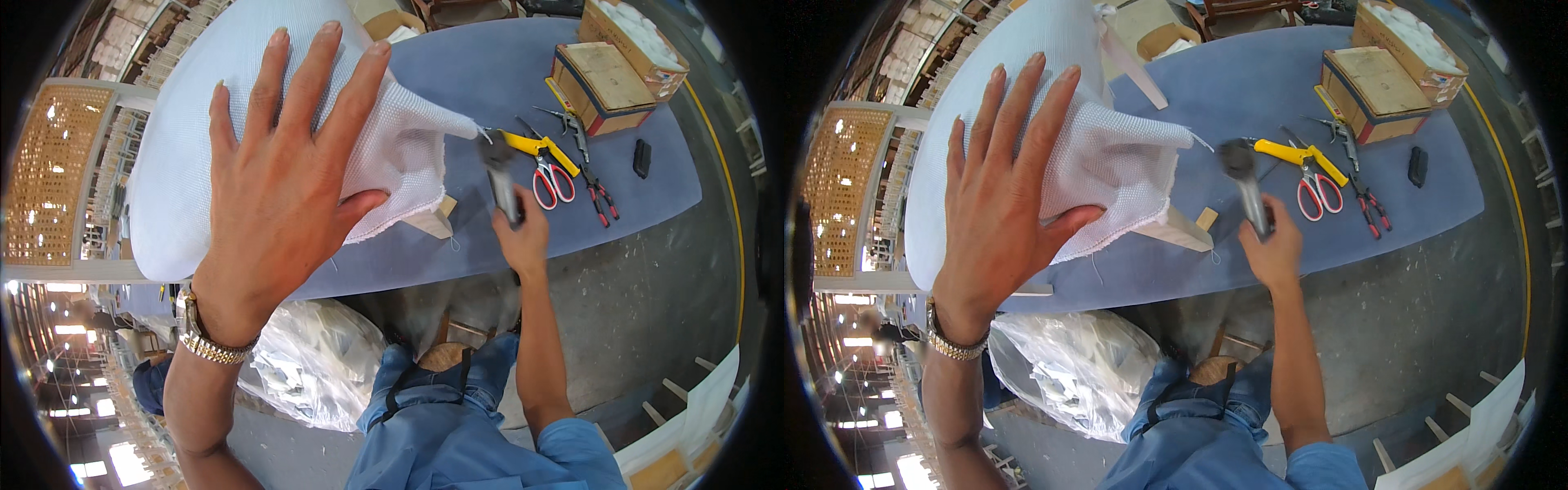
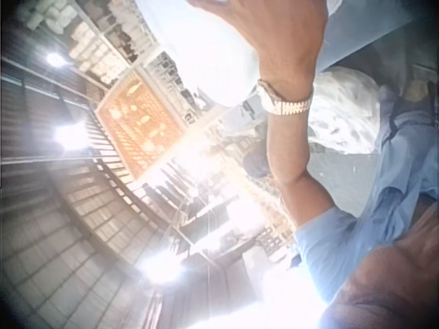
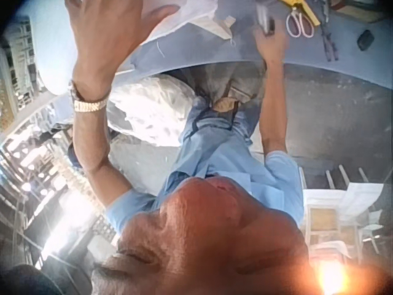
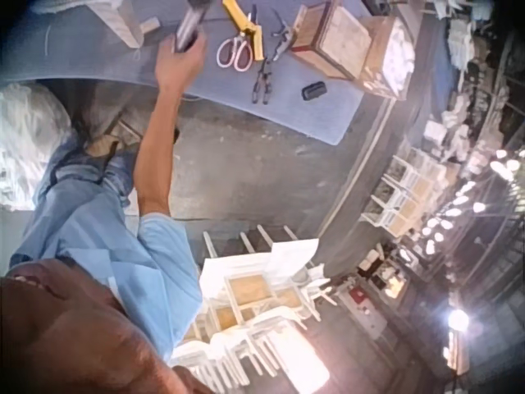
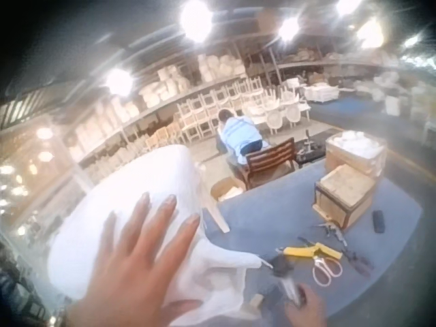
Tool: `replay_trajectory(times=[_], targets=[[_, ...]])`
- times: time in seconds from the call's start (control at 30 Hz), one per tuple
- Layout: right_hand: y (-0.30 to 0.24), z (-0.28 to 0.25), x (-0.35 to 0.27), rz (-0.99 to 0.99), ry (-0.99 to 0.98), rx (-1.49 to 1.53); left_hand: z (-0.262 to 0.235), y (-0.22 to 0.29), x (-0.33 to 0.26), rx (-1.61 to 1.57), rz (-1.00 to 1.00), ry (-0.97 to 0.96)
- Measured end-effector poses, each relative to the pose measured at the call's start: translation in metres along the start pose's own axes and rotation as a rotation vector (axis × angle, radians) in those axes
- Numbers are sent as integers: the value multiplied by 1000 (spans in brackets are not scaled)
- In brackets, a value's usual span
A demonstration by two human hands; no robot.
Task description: The person covers a chair seat with white fabric, pulls and smooths the material, staples it to the underside using a pneumatic staple gun, and trims excess fabric with scissors. The chair is rotated and repositioned as needed to complete the upholstery.
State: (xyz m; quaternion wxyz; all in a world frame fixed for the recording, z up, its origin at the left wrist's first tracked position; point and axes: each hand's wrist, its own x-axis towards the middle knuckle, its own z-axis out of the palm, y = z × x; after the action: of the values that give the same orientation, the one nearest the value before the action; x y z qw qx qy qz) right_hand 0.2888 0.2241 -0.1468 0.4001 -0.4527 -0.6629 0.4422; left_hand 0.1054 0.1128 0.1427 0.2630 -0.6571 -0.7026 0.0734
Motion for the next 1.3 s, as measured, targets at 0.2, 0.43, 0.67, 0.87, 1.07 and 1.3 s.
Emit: replay_trajectory(times=[0.2, 0.43, 0.67, 0.87, 1.07, 1.3], targets=[[-101, -38, -69, -25, 5, 118, 13, -8, -4, 68, 68, 73], [-138, -5, -73, -508, -82, 315, 1, -1, -1, -9, 27, 1], [-143, 1, -70, -429, -152, 304, 1, -2, 0, 5, 20, -29], [-147, -6, -69, -308, -293, 346, 3, -1, 1, 9, 17, -47], [-143, -5, -72, -269, -344, 242, 1, -4, 2, 24, 56, -60], [-135, 16, -76, -191, -275, 354, 11, -13, 5, -47, 191, 25]])
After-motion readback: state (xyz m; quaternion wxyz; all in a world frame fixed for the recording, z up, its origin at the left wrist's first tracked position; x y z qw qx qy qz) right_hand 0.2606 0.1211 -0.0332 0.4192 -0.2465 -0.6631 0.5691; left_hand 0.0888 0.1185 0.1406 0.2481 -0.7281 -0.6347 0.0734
